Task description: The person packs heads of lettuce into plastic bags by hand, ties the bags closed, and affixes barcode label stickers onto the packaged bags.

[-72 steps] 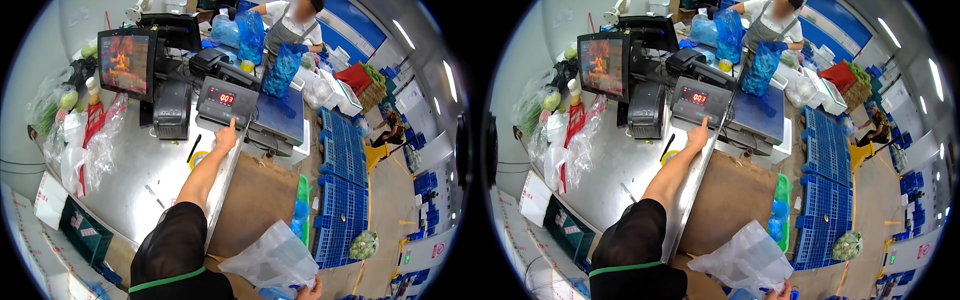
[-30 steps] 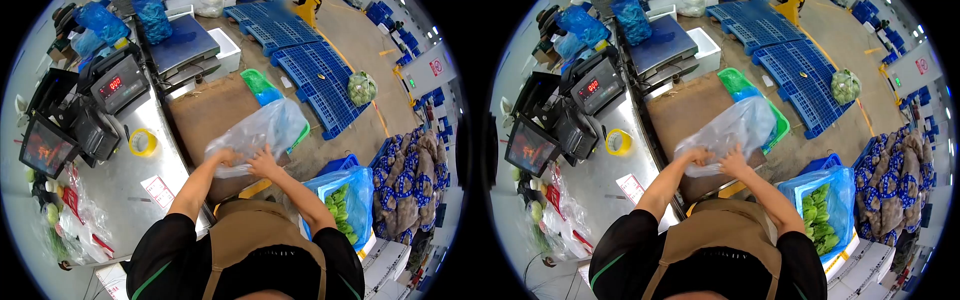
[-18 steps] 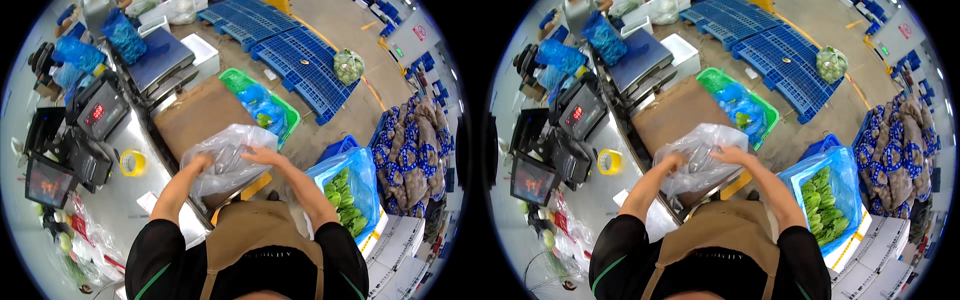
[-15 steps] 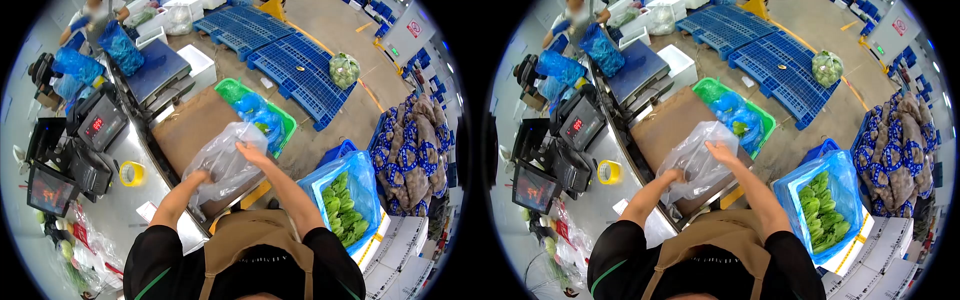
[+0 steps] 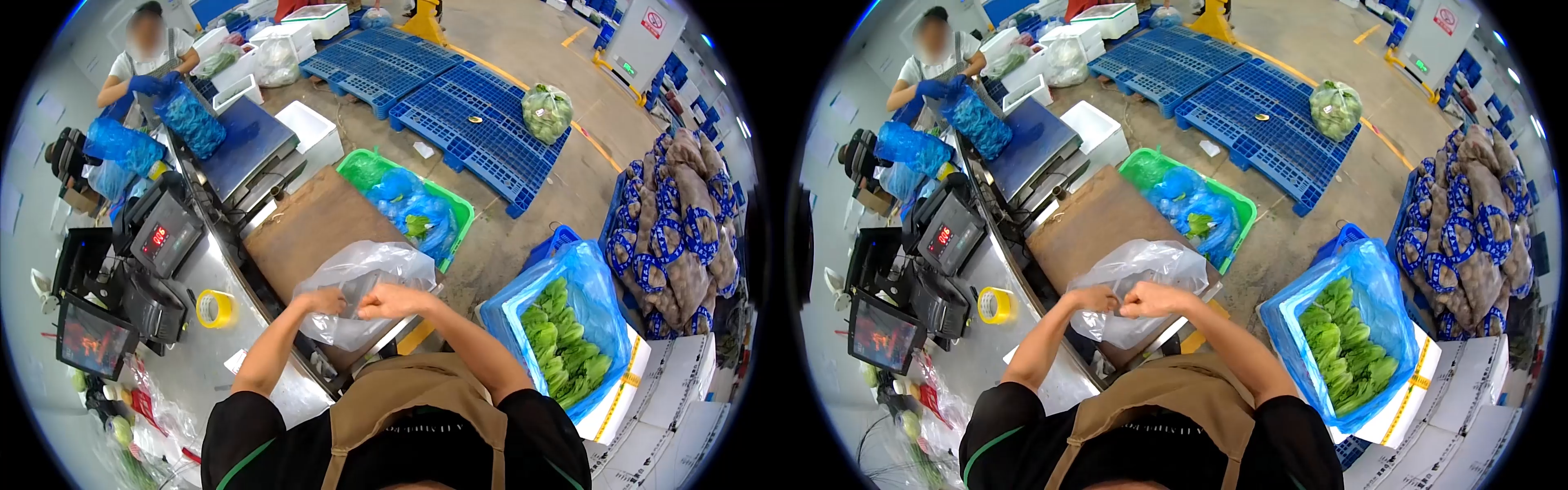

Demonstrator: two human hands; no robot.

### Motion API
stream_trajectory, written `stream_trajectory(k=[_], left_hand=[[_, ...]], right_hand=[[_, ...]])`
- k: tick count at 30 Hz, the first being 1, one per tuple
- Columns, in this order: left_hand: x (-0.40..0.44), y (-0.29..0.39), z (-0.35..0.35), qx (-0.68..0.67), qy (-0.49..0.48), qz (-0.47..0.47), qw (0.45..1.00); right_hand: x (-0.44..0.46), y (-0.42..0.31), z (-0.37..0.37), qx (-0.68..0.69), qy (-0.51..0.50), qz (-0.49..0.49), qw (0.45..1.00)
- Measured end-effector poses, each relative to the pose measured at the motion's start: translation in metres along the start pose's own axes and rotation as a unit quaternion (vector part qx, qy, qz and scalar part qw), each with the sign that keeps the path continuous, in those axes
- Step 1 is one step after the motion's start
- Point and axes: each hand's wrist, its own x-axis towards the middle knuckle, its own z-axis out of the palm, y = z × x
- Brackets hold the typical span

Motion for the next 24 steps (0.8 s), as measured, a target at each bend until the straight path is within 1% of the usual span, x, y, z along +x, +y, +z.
stream_trajectory(k=[2, 4, 6, 7, 8, 10, 13, 15, 16, 18, 20, 21, 22, 23, 24], left_hand=[[-0.007, -0.006, -0.007, -0.068, 0.027, 0.025, 0.997], [-0.021, 0.010, -0.023, -0.111, 0.039, 0.053, 0.992], [-0.020, 0.008, -0.033, -0.051, 0.064, 0.066, 0.994], [-0.034, 0.039, -0.043, -0.070, 0.077, 0.060, 0.993], [-0.035, 0.048, -0.051, -0.039, 0.063, 0.053, 0.996], [-0.032, 0.055, -0.056, -0.092, 0.029, 0.077, 0.992], [-0.028, 0.096, -0.060, -0.105, -0.001, 0.041, 0.994], [-0.023, 0.129, -0.062, -0.120, -0.006, 0.017, 0.993], [-0.019, 0.151, -0.062, -0.117, -0.008, 0.029, 0.993], [-0.008, 0.193, -0.057, -0.114, -0.009, 0.049, 0.992], [0.020, 0.243, -0.044, -0.099, -0.043, 0.046, 0.993], [0.035, 0.270, -0.039, -0.091, -0.058, 0.044, 0.993], [0.057, 0.297, -0.028, -0.083, -0.074, 0.079, 0.991], [0.084, 0.326, -0.015, -0.074, -0.085, 0.116, 0.987], [0.111, 0.357, -0.001, -0.103, -0.113, 0.131, 0.980]], right_hand=[[-0.035, 0.000, 0.005, 0.018, 0.025, 0.002, 1.000], [-0.061, 0.013, 0.009, 0.057, 0.058, -0.004, 0.997], [-0.102, 0.038, 0.029, 0.133, 0.120, -0.008, 0.984], [-0.127, 0.043, 0.037, 0.156, 0.155, 0.014, 0.975], [-0.146, 0.055, 0.047, 0.136, 0.205, 0.020, 0.969], [-0.184, 0.066, 0.063, 0.198, 0.277, 0.093, 0.936], [-0.247, 0.074, 0.079, 0.255, 0.384, 0.192, 0.867], [-0.278, 0.105, 0.092, 0.246, 0.488, 0.207, 0.812], [-0.294, 0.129, 0.100, 0.243, 0.534, 0.211, 0.782], [-0.322, 0.188, 0.116, 0.141, 0.659, 0.229, 0.702], [-0.361, 0.238, 0.113, 0.173, 0.741, 0.318, 0.566], [-0.377, 0.278, 0.117, 0.136, 0.753, 0.379, 0.520], [-0.393, 0.317, 0.119, 0.098, 0.760, 0.436, 0.472], [-0.411, 0.337, 0.113, 0.106, 0.728, 0.486, 0.471], [-0.424, 0.357, 0.107, 0.116, 0.696, 0.533, 0.467]])
